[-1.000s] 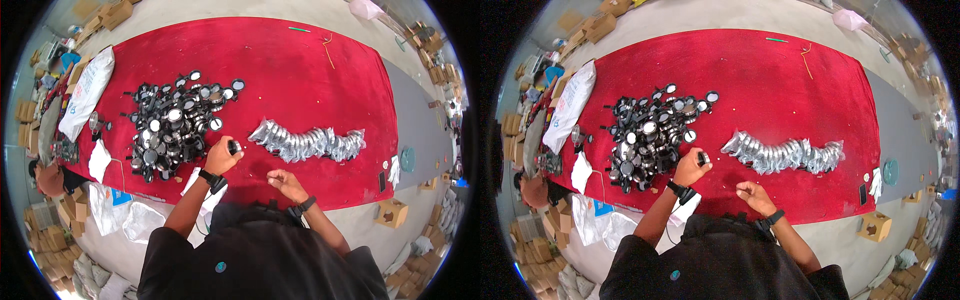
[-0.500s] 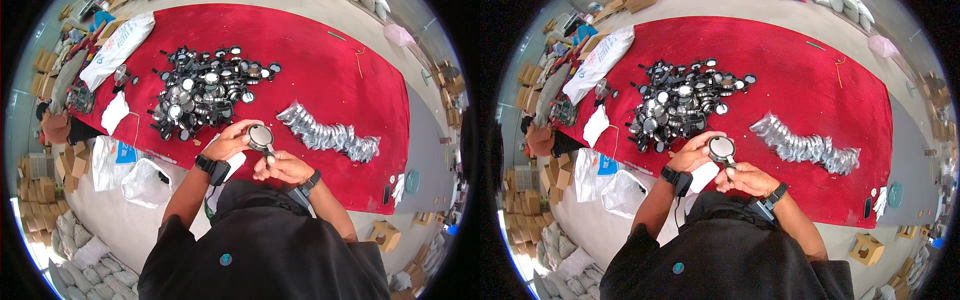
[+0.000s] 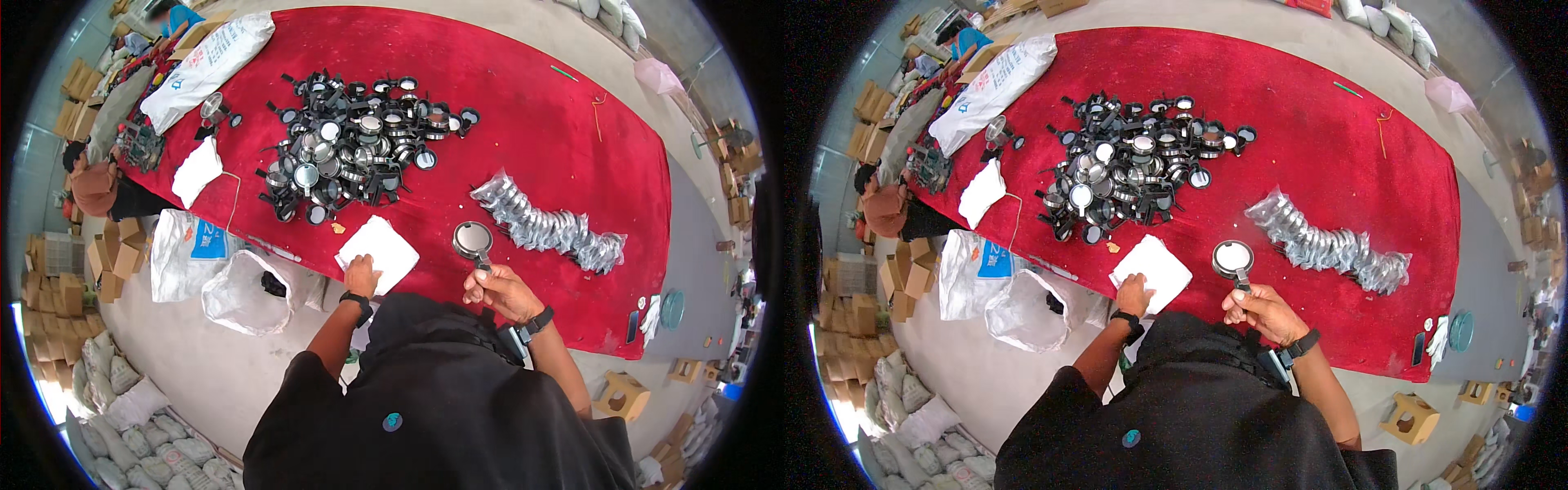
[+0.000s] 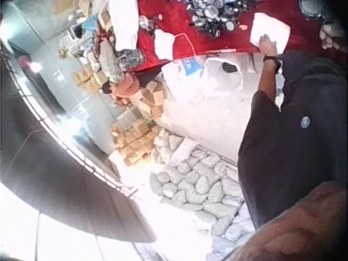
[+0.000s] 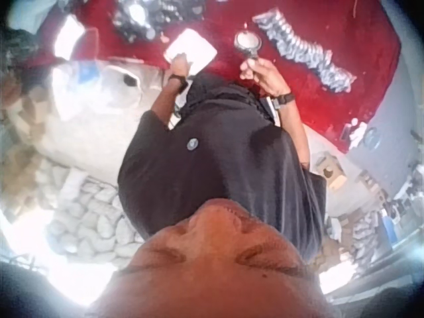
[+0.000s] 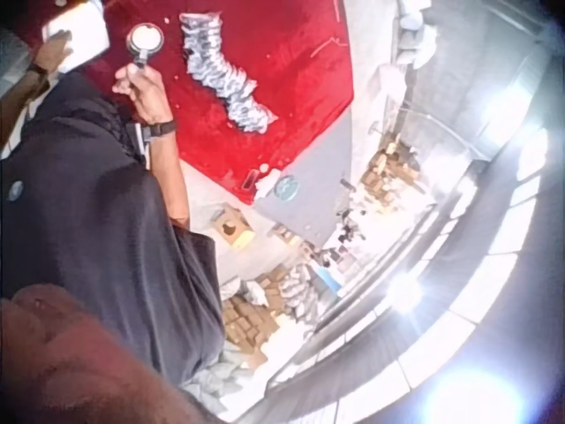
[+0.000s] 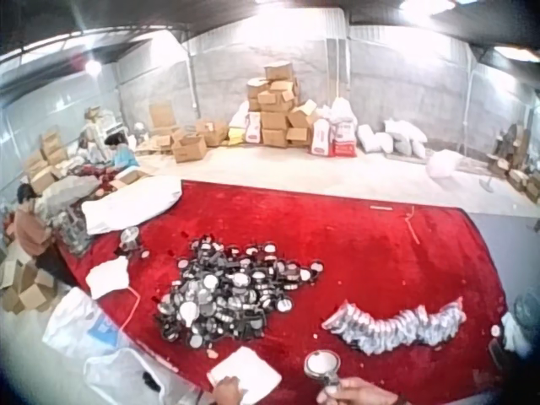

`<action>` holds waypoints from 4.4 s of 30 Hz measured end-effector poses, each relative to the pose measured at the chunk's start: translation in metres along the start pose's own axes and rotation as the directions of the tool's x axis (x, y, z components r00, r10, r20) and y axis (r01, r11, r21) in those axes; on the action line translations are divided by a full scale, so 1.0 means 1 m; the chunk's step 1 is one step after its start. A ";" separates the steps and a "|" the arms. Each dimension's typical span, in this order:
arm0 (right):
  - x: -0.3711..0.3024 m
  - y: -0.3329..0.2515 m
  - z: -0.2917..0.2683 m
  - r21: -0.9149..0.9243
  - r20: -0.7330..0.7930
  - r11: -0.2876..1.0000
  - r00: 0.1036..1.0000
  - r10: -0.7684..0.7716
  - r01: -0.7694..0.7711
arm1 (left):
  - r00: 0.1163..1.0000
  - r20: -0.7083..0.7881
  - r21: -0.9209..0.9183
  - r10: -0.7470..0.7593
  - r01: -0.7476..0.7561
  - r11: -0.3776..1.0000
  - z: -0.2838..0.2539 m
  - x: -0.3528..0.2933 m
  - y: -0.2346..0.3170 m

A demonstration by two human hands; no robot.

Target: Packing small circular components into plastic bags in a manufacturing setting.

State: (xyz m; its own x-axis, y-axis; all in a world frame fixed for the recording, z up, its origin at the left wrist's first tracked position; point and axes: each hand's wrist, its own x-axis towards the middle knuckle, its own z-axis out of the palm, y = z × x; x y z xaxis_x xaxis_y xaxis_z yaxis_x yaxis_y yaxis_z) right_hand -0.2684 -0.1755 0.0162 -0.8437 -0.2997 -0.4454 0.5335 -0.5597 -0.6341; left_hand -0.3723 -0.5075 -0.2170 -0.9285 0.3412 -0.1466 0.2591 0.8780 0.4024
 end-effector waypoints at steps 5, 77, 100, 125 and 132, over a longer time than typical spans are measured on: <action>-0.001 0.003 0.008 -0.082 -0.023 0.996 0.999 0.027 -0.028 | 0.999 0.025 -0.051 -0.044 0.045 0.998 0.003 0.008 -0.014; 0.026 -0.020 0.033 -0.637 -0.411 0.740 0.717 -0.563 0.217 | 0.998 -0.027 -0.861 0.051 -0.049 0.506 -0.180 0.018 0.209; -0.037 -0.019 0.013 -0.908 -0.164 0.416 0.951 -0.261 -0.042 | 0.936 -0.095 -0.629 0.338 -0.319 0.709 -0.192 0.015 0.236; 0.014 -0.013 0.005 -0.863 -0.194 0.489 0.812 -0.551 0.126 | 0.942 -0.021 -0.791 0.334 -0.220 0.571 -0.134 0.026 0.231; 0.030 -0.024 -0.021 -0.700 -0.145 0.698 0.928 -0.344 0.149 | 0.941 0.205 -0.972 0.269 0.164 0.169 -0.112 0.053 0.249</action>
State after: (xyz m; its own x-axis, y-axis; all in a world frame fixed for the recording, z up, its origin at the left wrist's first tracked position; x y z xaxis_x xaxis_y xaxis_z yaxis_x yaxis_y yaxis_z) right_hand -0.3056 -0.1553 0.0047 -0.9575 0.0265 -0.2871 0.2883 0.1055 -0.9517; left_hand -0.3865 -0.3086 -0.0229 -0.7496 0.6260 -0.2150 -0.3668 -0.1224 0.9222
